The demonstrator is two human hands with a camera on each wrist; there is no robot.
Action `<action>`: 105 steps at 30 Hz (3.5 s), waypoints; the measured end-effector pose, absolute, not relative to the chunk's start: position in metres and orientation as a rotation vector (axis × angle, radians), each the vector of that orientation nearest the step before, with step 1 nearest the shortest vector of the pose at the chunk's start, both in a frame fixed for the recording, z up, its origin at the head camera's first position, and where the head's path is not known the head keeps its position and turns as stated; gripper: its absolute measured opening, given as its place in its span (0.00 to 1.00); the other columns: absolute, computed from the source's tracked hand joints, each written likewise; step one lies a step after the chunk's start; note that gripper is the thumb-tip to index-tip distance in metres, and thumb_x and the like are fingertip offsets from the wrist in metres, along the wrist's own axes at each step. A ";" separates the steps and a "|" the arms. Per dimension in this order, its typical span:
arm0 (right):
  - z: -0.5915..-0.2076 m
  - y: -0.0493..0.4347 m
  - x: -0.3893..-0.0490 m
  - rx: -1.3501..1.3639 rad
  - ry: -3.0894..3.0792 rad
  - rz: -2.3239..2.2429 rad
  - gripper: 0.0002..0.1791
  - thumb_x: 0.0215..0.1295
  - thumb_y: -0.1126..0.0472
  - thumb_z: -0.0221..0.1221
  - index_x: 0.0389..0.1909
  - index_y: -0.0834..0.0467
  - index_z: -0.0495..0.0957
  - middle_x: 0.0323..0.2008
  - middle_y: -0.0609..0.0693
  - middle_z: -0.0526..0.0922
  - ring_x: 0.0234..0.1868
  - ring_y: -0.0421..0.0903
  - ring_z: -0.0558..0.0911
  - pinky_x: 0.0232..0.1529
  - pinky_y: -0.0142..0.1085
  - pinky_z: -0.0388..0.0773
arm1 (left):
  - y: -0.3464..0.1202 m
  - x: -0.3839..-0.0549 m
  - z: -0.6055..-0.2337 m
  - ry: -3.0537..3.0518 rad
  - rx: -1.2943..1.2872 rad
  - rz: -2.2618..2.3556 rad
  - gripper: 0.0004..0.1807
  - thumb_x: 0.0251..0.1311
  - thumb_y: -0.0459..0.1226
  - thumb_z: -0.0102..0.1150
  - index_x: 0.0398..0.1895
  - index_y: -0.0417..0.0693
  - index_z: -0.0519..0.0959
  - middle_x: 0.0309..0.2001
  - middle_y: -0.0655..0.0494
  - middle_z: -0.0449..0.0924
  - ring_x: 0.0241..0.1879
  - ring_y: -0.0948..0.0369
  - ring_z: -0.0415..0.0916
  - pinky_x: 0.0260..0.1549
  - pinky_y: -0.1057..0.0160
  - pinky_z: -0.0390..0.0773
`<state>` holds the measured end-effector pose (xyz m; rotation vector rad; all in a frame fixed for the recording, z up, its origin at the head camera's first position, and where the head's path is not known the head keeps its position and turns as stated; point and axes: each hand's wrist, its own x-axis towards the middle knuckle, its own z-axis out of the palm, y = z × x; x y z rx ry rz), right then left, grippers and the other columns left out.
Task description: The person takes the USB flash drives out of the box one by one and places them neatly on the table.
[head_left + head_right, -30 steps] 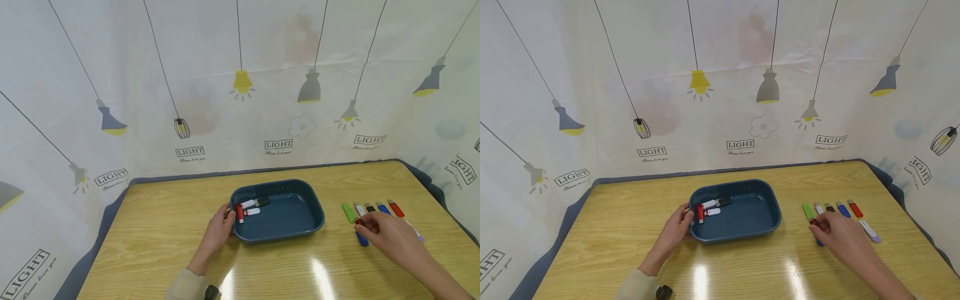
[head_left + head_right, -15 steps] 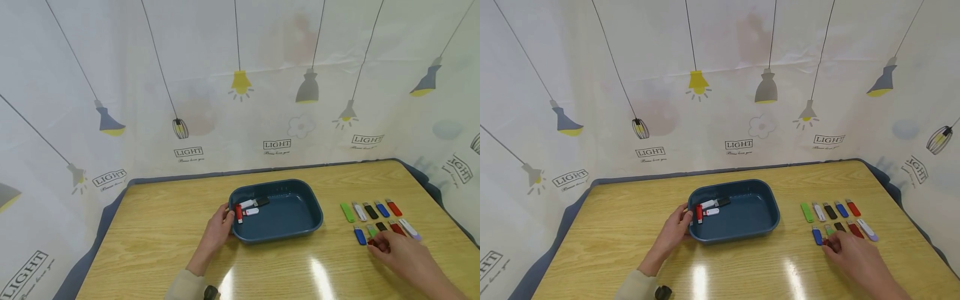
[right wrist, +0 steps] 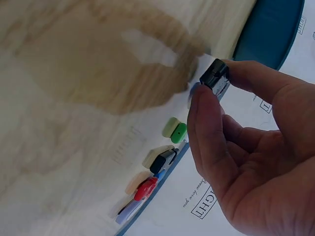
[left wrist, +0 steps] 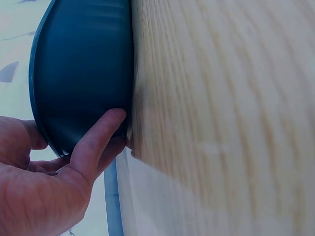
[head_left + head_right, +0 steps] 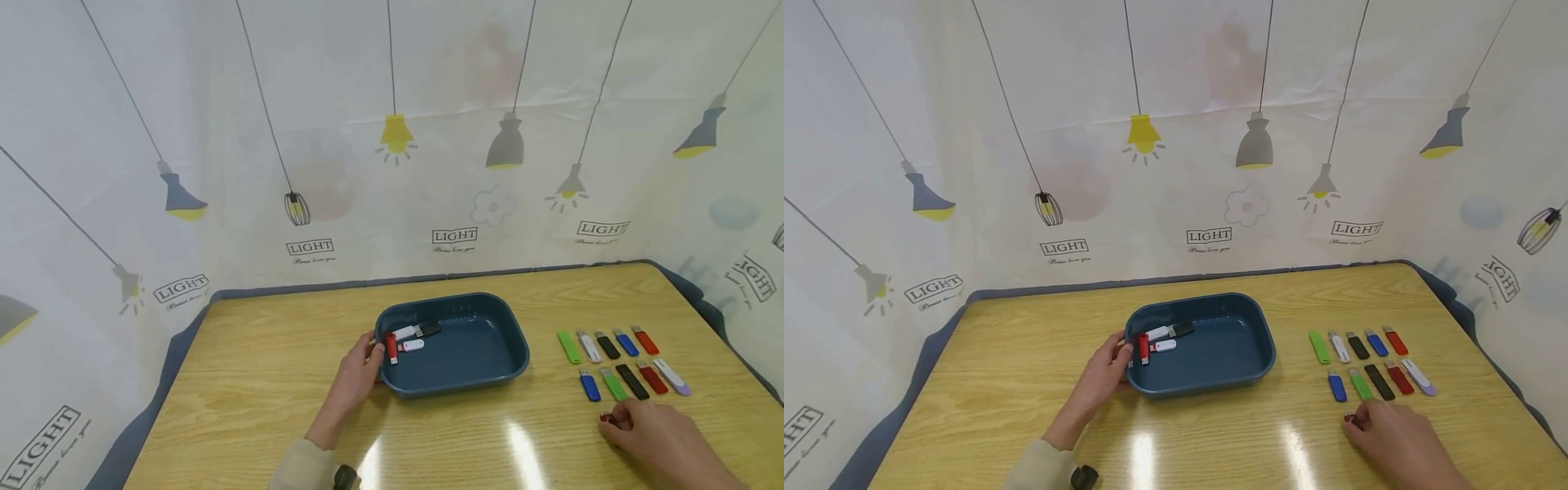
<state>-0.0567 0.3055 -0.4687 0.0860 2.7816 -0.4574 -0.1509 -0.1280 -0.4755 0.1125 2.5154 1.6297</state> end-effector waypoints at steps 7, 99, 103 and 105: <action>-0.475 0.305 -0.056 0.090 2.772 -0.430 0.15 0.67 0.53 0.67 0.26 0.57 0.79 0.20 0.44 0.75 0.22 0.43 0.71 0.26 0.39 0.66 | -0.127 -0.150 -0.476 2.541 0.121 1.608 0.24 0.81 0.39 0.45 0.73 0.36 0.67 0.67 0.31 0.73 0.66 0.40 0.73 0.54 0.44 0.83; -0.439 0.094 -0.222 -0.976 2.670 -0.314 0.31 0.63 0.58 0.74 0.64 0.63 0.76 0.53 0.56 0.80 0.53 0.52 0.80 0.57 0.47 0.80 | -0.127 -0.150 -0.470 2.617 0.145 1.559 0.24 0.80 0.39 0.45 0.72 0.35 0.68 0.65 0.32 0.75 0.67 0.40 0.72 0.67 0.39 0.70; -0.441 0.093 -0.222 -1.016 2.707 -0.255 0.25 0.63 0.60 0.73 0.59 0.64 0.80 0.48 0.56 0.81 0.49 0.52 0.81 0.52 0.47 0.81 | -0.127 -0.150 -0.470 2.615 0.121 1.549 0.24 0.80 0.39 0.45 0.73 0.35 0.68 0.66 0.32 0.75 0.68 0.40 0.71 0.67 0.39 0.69; -0.443 0.093 -0.221 -1.039 2.734 -0.215 0.20 0.64 0.61 0.72 0.54 0.63 0.81 0.45 0.56 0.81 0.45 0.52 0.81 0.49 0.47 0.81 | -0.127 -0.150 -0.471 2.611 0.102 1.540 0.25 0.81 0.40 0.45 0.73 0.36 0.68 0.66 0.33 0.74 0.68 0.41 0.70 0.68 0.40 0.69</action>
